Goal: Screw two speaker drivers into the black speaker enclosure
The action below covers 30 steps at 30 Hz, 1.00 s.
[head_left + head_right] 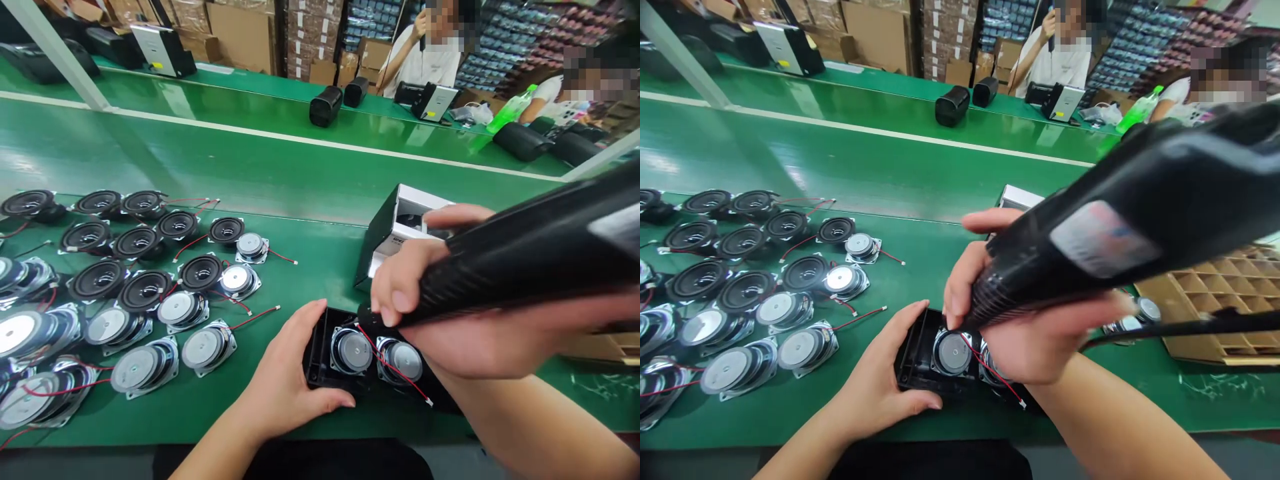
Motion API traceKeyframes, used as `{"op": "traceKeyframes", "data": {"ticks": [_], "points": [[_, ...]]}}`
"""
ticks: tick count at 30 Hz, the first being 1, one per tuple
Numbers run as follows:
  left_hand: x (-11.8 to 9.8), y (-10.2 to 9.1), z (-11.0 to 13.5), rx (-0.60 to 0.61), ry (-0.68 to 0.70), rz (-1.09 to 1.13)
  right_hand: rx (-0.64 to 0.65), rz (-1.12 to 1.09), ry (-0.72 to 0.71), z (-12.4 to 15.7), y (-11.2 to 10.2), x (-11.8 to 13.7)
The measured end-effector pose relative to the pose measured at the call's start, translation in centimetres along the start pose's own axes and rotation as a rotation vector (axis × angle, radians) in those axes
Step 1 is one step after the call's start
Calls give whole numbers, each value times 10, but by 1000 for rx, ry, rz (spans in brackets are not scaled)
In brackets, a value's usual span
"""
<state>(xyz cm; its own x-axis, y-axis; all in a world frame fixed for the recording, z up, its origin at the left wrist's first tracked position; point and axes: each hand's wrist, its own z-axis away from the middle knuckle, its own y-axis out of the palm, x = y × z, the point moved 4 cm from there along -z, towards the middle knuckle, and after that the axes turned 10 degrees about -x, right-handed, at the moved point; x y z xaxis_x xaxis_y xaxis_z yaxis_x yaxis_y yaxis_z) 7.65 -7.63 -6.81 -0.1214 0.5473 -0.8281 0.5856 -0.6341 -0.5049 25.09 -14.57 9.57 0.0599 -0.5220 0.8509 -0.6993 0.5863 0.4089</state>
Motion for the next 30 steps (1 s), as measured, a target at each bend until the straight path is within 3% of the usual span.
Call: {"op": "traceKeyframes", "data": {"ticks": [4, 7, 19, 30], "points": [[-1, 0, 1, -9, 17, 33, 41, -20, 45, 3, -1, -34], [-1, 1, 1, -9, 14, 54, 68, -2, 82, 6, -6, -45], [-3, -1, -2, -25, 50, 73, 103, 50, 10, 11, -5, -53], [-4, 0, -2, -19, 47, 97, 70, 39, 55, 13, -6, -54]]}}
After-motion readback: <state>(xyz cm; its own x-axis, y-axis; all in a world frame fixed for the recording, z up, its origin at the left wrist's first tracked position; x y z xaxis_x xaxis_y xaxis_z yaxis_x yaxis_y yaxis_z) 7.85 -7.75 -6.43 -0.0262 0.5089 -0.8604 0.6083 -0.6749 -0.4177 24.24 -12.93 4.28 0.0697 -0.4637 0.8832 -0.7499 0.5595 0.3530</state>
